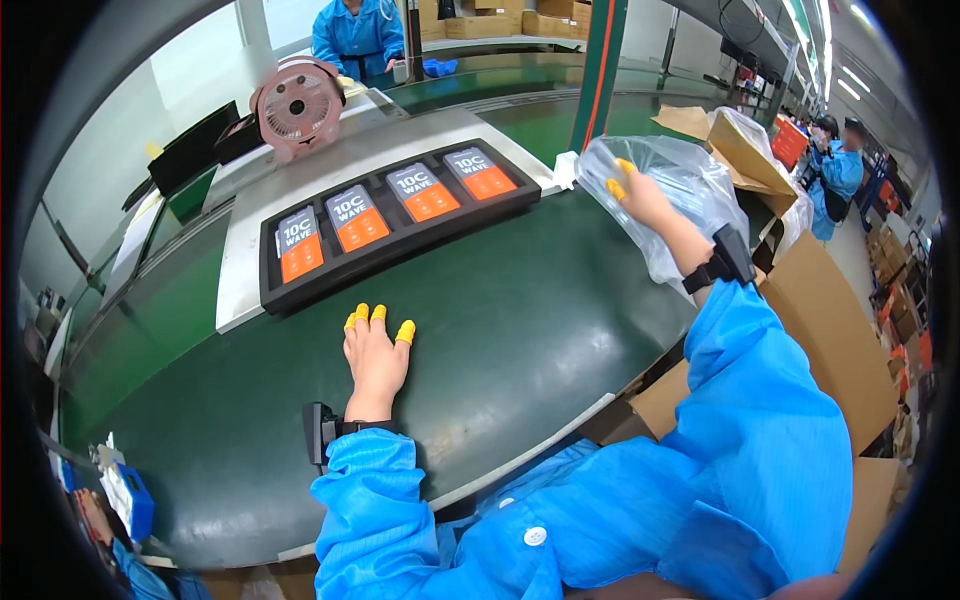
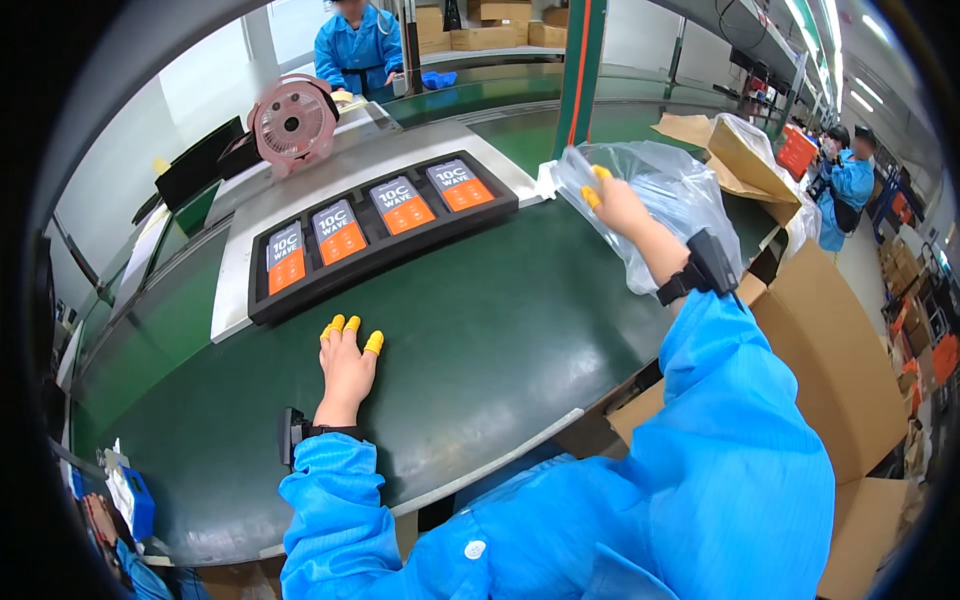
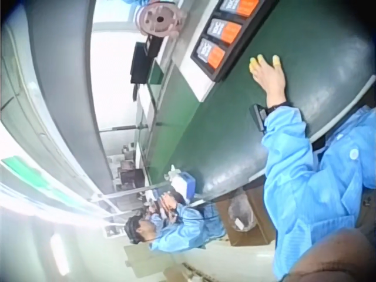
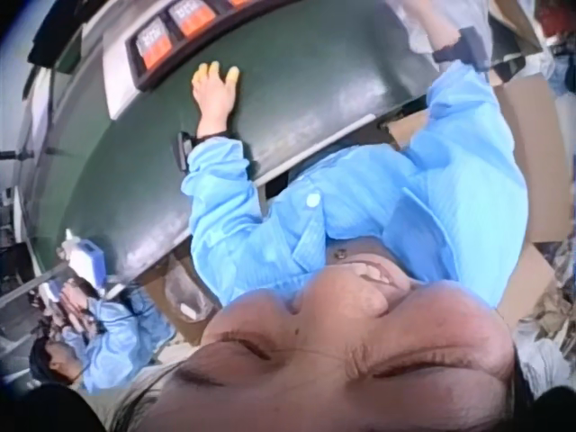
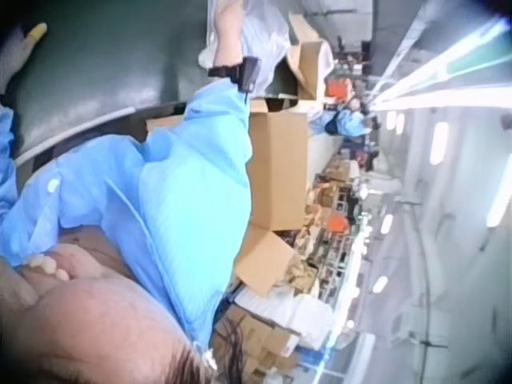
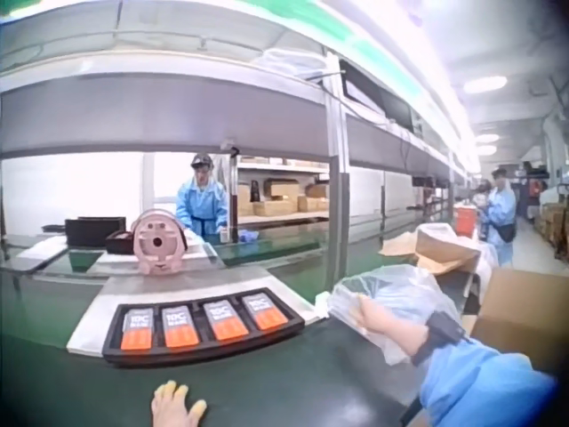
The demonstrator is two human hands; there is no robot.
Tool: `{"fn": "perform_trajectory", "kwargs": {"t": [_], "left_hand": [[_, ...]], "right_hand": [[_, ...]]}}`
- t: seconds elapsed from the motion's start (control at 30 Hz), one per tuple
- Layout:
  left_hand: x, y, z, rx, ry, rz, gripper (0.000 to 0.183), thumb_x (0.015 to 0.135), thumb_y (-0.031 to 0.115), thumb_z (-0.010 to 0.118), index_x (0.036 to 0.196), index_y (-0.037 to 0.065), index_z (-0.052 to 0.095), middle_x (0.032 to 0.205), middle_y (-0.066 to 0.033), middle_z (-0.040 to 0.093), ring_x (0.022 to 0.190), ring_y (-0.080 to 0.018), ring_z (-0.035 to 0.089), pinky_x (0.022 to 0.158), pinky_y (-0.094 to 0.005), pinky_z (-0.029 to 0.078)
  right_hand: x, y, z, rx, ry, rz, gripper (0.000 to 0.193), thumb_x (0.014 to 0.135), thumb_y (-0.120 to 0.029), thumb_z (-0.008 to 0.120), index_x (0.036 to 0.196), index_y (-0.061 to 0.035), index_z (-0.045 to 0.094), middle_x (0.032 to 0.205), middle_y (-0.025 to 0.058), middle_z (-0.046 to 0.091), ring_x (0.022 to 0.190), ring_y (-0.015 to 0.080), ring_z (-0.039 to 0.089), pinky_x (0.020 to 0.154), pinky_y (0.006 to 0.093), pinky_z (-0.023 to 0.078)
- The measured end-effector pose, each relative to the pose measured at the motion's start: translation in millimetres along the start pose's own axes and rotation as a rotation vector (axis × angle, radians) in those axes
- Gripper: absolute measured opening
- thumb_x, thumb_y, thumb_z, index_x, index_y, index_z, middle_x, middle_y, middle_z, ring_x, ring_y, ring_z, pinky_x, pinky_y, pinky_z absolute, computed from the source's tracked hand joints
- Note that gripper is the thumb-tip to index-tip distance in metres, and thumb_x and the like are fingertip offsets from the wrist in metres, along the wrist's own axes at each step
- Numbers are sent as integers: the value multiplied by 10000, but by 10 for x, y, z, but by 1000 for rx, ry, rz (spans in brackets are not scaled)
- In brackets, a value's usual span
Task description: Placing mobile phones into protective cases and plastic sleeves on a factory assembly line.
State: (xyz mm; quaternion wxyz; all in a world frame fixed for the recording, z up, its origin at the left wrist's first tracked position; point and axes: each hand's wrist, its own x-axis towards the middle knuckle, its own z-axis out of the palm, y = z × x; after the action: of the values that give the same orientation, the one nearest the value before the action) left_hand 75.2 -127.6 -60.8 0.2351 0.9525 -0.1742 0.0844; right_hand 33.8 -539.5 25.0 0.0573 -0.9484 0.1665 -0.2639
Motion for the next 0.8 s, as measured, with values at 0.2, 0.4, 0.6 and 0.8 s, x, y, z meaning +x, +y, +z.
{"fn": "perform_trajectory", "kwargs": {"t": [0.2,0.4,0.6,0.8], "left_hand": [[-27,41,-4,-23,37,-26,422,793,243,519,1122,-13,452,1187,-190,382,1143,-337,298,955,-403,240],[-22,53,18,-132,114,42,386,764,216,563,1052,-31,494,1080,-191,446,1048,-342,374,904,-403,302],[-17,92,11,-220,129,111,306,802,163,510,1045,-22,485,1049,-177,472,1027,-329,409,934,-375,284],[-30,81,14,-690,18,83,470,822,286,506,1175,0,389,1155,-161,428,1087,-269,395,940,-347,273]], "right_hand": [[116,-459,-248,710,-27,-98,433,803,-203,564,1142,19,410,948,133,578,901,184,555,762,276,418],[-20,-788,-217,849,14,-268,416,812,-129,548,1175,-3,390,1040,125,549,995,182,522,840,278,393],[-157,-1103,-352,1018,153,-501,417,809,-108,552,1179,-29,375,1079,113,534,1005,157,500,885,282,360],[-403,-1501,-67,1356,-87,-580,455,804,-95,560,1194,-15,341,1095,99,530,1050,151,463,890,281,354]]}}
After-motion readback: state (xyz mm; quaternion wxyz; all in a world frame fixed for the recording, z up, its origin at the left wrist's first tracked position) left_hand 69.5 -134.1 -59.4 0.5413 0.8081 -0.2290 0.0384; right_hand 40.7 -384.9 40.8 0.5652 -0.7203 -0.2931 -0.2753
